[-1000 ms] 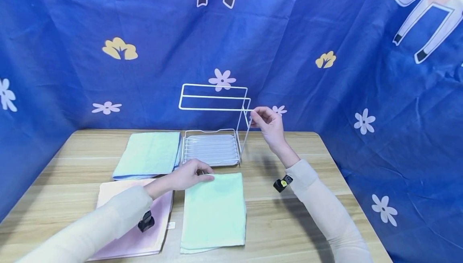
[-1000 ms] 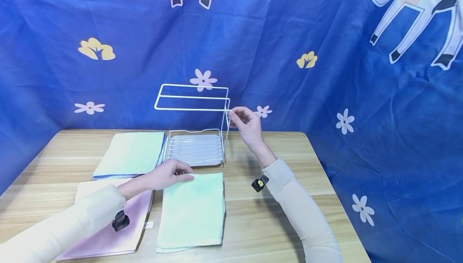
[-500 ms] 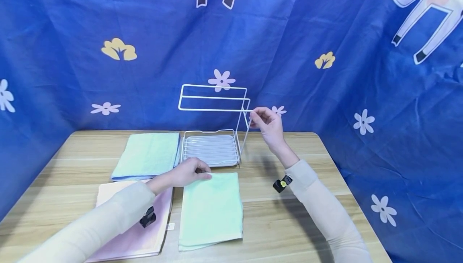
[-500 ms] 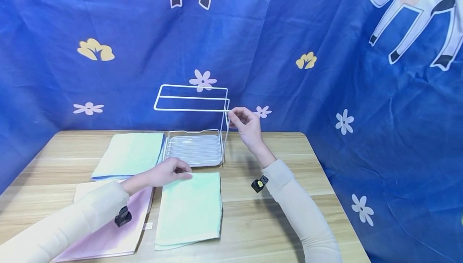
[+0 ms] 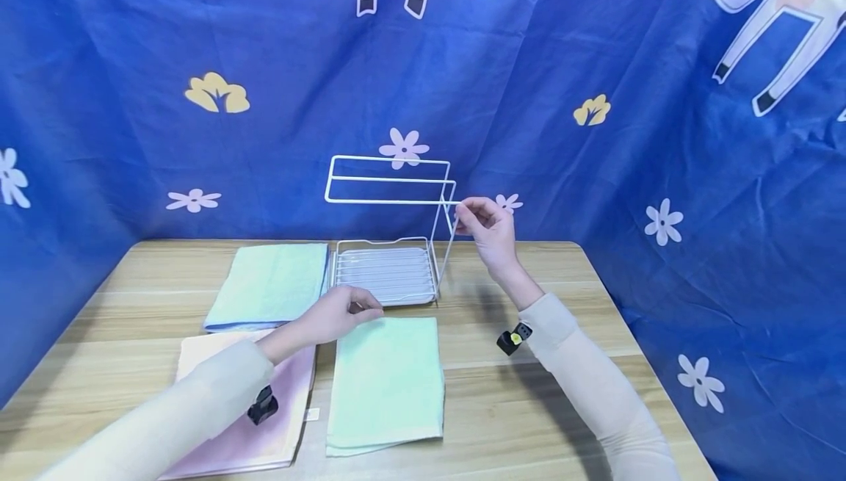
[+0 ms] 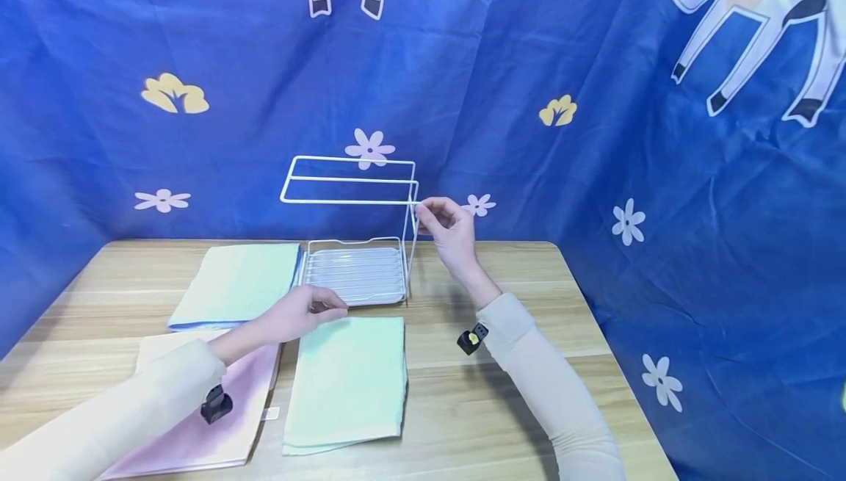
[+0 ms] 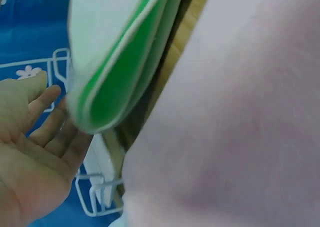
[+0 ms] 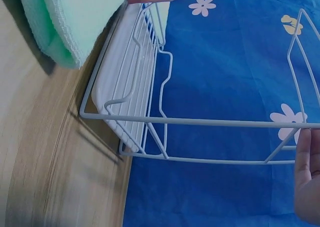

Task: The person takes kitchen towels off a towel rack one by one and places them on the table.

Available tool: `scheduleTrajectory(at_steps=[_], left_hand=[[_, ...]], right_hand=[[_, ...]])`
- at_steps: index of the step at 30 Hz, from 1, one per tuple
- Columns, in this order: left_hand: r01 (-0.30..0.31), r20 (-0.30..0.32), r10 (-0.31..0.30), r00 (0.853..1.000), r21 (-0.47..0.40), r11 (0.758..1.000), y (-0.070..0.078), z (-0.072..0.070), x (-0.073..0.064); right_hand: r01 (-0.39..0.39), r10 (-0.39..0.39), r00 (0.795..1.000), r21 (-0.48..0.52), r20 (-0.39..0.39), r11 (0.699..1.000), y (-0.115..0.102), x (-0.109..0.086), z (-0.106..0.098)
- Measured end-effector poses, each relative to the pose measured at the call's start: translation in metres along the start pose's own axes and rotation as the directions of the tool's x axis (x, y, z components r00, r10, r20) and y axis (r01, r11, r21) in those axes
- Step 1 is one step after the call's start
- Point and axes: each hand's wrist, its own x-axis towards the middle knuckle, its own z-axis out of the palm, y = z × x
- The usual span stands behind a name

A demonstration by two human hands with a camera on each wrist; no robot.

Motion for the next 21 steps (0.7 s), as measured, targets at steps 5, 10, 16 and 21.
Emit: scheduleTrajectory(at_steps=[5, 10, 16, 21], left_hand=[[-0.017, -0.084, 0.018, 0.996, 0.016, 1.000, 0.001, -0.016, -0.007], [-0.015, -0.150, 0.014, 0.989, -0.007, 1.000, 0.008, -0.034, -0.017], [0.000, -0.232, 0.011, 0.973, 0.048, 0.999, 0.020, -0.057, -0.036], [-0.034, -0.336, 0.103, 0.936, 0.208, 0.978, 0.026, -0.073, -0.053]], right_hand=[[0.003, -0.003, 1.000, -0.002, -0.013, 1.000, -0.001, 0.000, 0.001], [-0.014, 0.014, 1.000, -0.028, -0.018, 0.999, -0.004, -0.003, -0.004], [0.025, -0.029, 0.999, -0.163, -0.022, 0.986, -0.012, -0.013, -0.022], [0.081, -0.087, 0.996, -0.321, -0.004, 0.944, -0.020, -0.023, -0.040]])
